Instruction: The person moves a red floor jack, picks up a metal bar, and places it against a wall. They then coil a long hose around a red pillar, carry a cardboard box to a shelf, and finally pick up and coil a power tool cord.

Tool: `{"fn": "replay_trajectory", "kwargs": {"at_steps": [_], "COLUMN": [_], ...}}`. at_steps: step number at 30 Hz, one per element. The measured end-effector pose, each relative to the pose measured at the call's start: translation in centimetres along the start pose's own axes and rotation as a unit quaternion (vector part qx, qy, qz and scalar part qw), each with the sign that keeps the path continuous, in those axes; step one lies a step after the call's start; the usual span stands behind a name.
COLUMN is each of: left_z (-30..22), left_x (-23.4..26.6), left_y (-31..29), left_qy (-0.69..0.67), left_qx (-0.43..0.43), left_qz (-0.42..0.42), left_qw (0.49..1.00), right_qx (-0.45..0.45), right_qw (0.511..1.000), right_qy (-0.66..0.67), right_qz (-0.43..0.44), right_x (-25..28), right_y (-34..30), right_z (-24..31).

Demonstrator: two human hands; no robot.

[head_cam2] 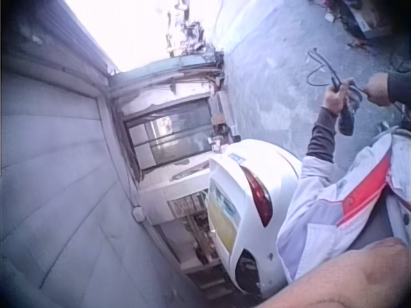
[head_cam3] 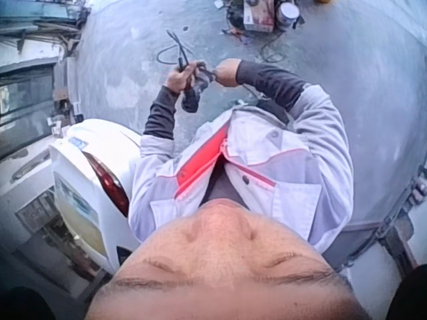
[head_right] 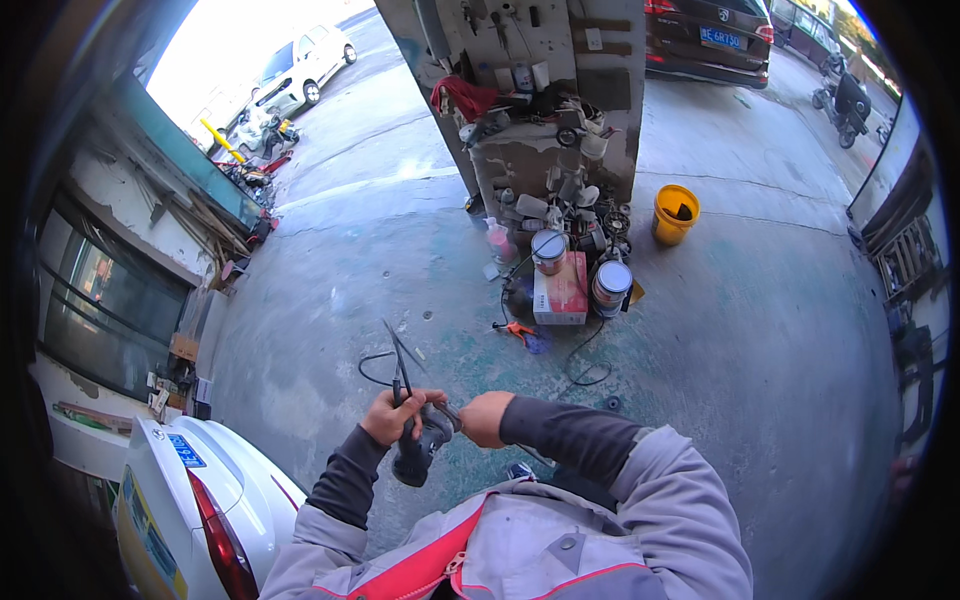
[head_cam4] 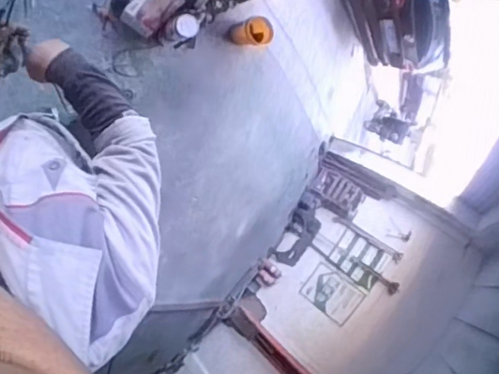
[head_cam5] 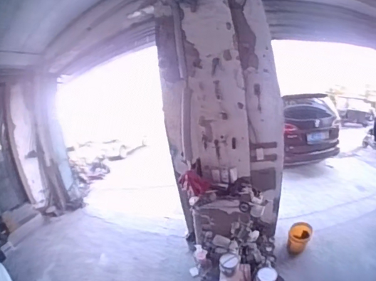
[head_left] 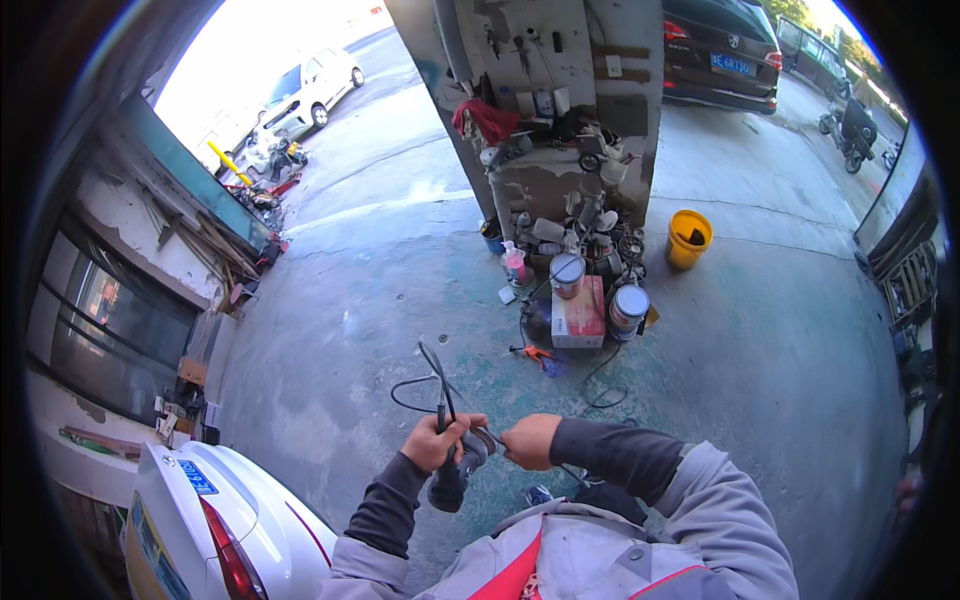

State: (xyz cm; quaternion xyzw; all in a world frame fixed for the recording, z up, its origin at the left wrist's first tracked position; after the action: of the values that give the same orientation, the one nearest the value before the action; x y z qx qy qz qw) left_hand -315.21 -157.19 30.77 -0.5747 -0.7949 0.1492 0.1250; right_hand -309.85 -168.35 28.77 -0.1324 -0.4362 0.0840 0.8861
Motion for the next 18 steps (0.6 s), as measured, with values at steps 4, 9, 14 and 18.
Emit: {"fn": "replay_trajectory", "kwargs": {"at_steps": [4,9,14,18], "left_z": [1.2,2.4,3.7,2.5], "left_x": [-3.0,-3.6,1.2,7.9], "left_y": [-0.1,0.3,-0.4,-2.3], "left_qy": [0.044,0.063,0.041,-0.135], "left_qx": [0.044,0.052,0.083,0.072], "left_qz": [0.042,0.088,0.090,-0.013], "left_qw": [0.997,0.993,0.992,0.988], "right_qx": [0.021,0.011,-0.147,-0.359], "right_qw": [0.997,0.993,0.960,0.911], "right_qy": [0.073,0.077,0.155,0.046], "right_qz": [-0.019,-0.083,-0.180,-0.197], "right_x": [2.3,2.4,-1.0,-5.2], "right_y": [0.4,-1.2,-8.7,-18.8], "right_z": [0.9,-4.8,-19.2,-30.3]}}
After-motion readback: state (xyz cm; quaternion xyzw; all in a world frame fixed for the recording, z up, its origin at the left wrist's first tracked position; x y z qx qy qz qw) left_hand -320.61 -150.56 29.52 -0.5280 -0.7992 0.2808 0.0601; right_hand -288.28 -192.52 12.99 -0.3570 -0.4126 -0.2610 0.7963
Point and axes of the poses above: each hand's wrist, its own y-axis towards the middle knuckle, its own x-axis out of the back of the hand, z = x × y, the point moved 10 cm from there along y, towards the middle knuckle, and after that the axes turned 4 degrees about -z, right-handed, at the moved point
